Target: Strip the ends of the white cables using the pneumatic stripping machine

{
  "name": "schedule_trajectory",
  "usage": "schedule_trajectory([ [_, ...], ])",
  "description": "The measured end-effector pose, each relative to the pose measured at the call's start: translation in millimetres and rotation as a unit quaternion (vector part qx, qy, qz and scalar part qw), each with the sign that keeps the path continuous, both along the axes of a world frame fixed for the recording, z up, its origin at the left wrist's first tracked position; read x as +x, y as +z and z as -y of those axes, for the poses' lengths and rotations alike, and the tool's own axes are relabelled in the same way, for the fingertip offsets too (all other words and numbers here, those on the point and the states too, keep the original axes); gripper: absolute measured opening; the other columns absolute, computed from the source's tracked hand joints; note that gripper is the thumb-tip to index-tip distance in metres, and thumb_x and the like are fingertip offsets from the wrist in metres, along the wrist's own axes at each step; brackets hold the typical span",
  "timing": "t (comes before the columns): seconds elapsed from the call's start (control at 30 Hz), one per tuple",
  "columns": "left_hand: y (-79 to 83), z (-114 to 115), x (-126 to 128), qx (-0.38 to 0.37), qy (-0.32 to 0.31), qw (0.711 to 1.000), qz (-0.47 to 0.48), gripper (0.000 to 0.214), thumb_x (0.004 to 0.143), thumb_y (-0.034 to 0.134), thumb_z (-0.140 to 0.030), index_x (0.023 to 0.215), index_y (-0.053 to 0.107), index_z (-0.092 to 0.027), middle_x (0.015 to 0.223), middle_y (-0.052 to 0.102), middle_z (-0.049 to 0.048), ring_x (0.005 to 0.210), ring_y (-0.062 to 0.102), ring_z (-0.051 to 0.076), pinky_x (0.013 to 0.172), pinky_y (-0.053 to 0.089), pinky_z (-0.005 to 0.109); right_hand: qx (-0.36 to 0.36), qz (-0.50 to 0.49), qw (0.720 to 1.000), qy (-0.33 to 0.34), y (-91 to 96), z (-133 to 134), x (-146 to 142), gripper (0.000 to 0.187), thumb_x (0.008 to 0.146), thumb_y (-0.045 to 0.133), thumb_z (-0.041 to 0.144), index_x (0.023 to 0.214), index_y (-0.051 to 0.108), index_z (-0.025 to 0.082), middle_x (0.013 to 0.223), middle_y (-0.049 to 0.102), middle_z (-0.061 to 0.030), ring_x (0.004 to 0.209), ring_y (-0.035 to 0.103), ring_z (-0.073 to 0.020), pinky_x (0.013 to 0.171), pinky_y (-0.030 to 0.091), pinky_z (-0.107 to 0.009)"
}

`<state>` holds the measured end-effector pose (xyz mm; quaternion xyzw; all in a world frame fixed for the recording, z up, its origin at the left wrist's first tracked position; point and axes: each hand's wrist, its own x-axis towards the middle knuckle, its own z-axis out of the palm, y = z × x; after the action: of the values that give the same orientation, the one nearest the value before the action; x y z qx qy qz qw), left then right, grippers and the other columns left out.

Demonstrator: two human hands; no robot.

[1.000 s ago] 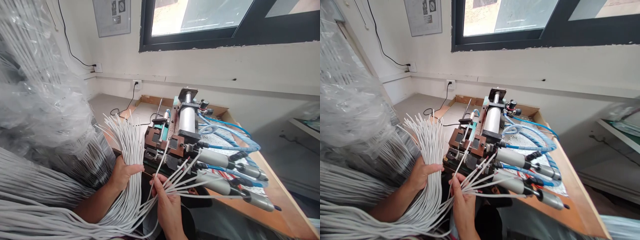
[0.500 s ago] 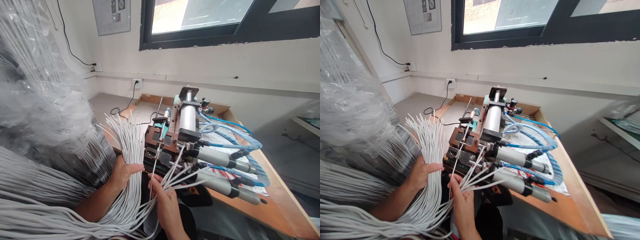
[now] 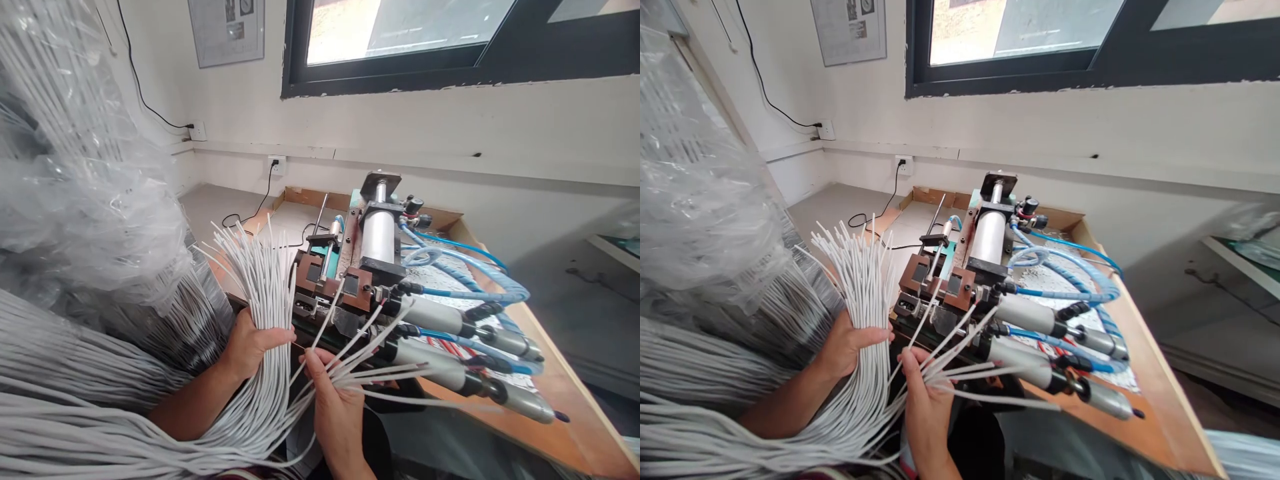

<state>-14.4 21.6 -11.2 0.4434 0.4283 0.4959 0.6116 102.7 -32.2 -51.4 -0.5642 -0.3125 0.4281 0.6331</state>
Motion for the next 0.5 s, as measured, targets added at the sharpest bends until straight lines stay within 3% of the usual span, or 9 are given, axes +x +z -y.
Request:
schedule_trajectory([
  [0.2, 4.4, -3.9, 0.2, -0.024, 0.013, 0.998, 0.052, 0.017, 0.055, 0.069, -0.01, 0.072, 0.065, -0.013, 0.062, 0.063, -0.001, 0.056, 0.059, 0.014, 0.058, 0.049, 0.028, -0.025, -0.015, 0.999, 0.024, 0.8, 0.9, 3.2, 0.025, 0.066, 0.065, 0.039, 0.061, 0.06, 0.015, 0.053, 0.056, -0.0002, 0.053, 0.048, -0.0144, 0.057, 0.038, -0.028],
  [0.5, 5.1, -3.9, 1.0, -0.023, 0.025, 0.999, 0.037, 0.019, 0.053, 0.069, -0.01, 0.072, 0.063, -0.013, 0.06, 0.06, -0.0024, 0.054, 0.056, 0.013, 0.057, 0.049, 0.027, -0.041, -0.032, 0.998, 0.045, 6.1, -1.4, 4.4, 0.025, 0.065, 0.065, 0.036, 0.053, 0.056, 0.016, 0.048, 0.051, 0.0021, 0.049, 0.045, -0.0131, 0.055, 0.036, -0.026],
])
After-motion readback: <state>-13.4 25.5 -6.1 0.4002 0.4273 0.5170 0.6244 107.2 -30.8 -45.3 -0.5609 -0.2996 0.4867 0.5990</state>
